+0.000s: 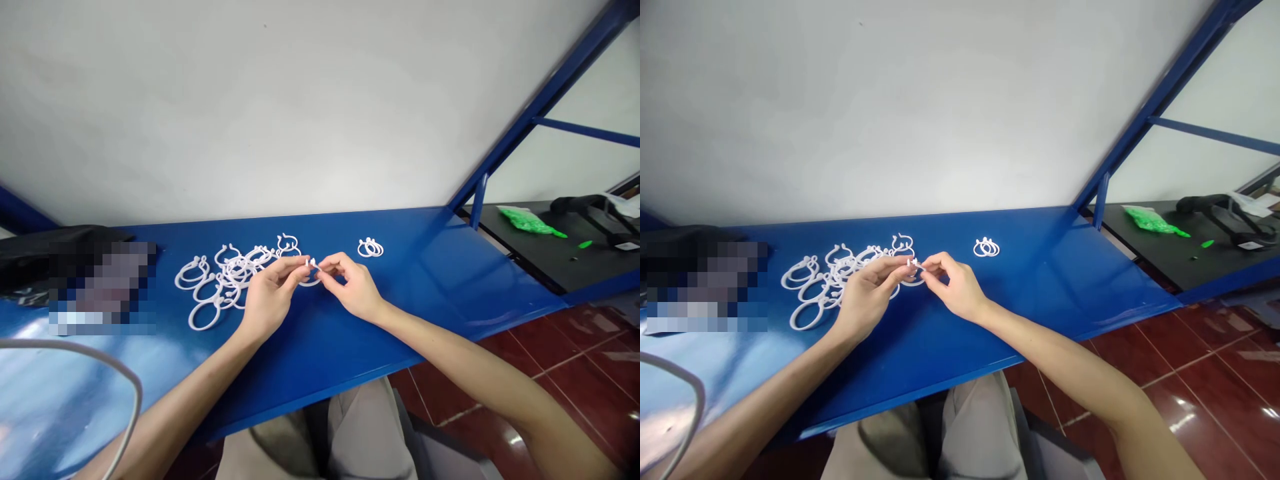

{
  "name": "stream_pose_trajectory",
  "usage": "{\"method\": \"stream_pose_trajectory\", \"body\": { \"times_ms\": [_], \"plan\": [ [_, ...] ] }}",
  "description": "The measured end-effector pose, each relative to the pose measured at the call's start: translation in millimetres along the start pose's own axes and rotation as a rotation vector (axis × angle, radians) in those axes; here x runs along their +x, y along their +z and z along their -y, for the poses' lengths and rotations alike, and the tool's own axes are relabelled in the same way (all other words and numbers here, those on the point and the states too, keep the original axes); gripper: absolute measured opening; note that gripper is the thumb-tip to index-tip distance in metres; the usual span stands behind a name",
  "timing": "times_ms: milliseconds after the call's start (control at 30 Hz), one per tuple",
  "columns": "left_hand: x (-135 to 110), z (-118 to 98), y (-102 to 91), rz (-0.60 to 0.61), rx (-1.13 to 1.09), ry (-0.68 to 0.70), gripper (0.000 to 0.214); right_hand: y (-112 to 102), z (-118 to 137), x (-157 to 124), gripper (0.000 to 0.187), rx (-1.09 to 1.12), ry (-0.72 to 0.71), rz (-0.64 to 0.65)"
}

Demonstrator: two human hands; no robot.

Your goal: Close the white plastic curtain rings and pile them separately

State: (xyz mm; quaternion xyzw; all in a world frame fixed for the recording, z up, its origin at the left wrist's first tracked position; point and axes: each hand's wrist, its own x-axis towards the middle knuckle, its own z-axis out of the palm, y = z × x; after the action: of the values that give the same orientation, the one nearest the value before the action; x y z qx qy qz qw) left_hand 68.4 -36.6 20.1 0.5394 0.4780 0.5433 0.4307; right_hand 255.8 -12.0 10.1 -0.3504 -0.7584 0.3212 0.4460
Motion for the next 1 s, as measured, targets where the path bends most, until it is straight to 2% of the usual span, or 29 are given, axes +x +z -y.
{"method": "stream_pose_trajectory", "body": {
  "times_ms": [267,400,500,667,767,867,1000],
  "plan": [
    [-2.3,-0.3,-4.5,0.077,0.046,0.027,0.047,-7.0,5.8,-3.1,0.014,-0.174,-0.251,0.037],
    [-5.9,1.0,-7.3,0.054,0.211,0.138,0.040,-9.6,4.1,-4.1,0.015,-0.215,-0.400,0.107],
    [-5.6,-0.2,-9.2,0.065,0.368,0.259,0.033,-9.1,0.5,-3.7,0.017,-0.244,-0.438,0.151],
    [0.6,-3.1,-11.3,0.095,0.598,0.442,0.023,-10.6,-4.5,4.3,0.018,-0.331,-0.393,0.115],
    [4.7,1.7,-14.9,0.068,0.785,0.561,0.027,-24.6,-9.9,13.8,0.019,-0.428,-0.312,0.003],
    [8.6,12.5,-21.0,0.051,0.984,0.646,0.029,-51.6,-23.3,23.1,0.018,-0.565,-0.131,-0.156],
    [12.7,27.2,-29.0,0.049,1.108,0.654,0.026,-86.7,-45.7,30.8,0.015,-0.694,0.151,-0.232]
  ]
}}
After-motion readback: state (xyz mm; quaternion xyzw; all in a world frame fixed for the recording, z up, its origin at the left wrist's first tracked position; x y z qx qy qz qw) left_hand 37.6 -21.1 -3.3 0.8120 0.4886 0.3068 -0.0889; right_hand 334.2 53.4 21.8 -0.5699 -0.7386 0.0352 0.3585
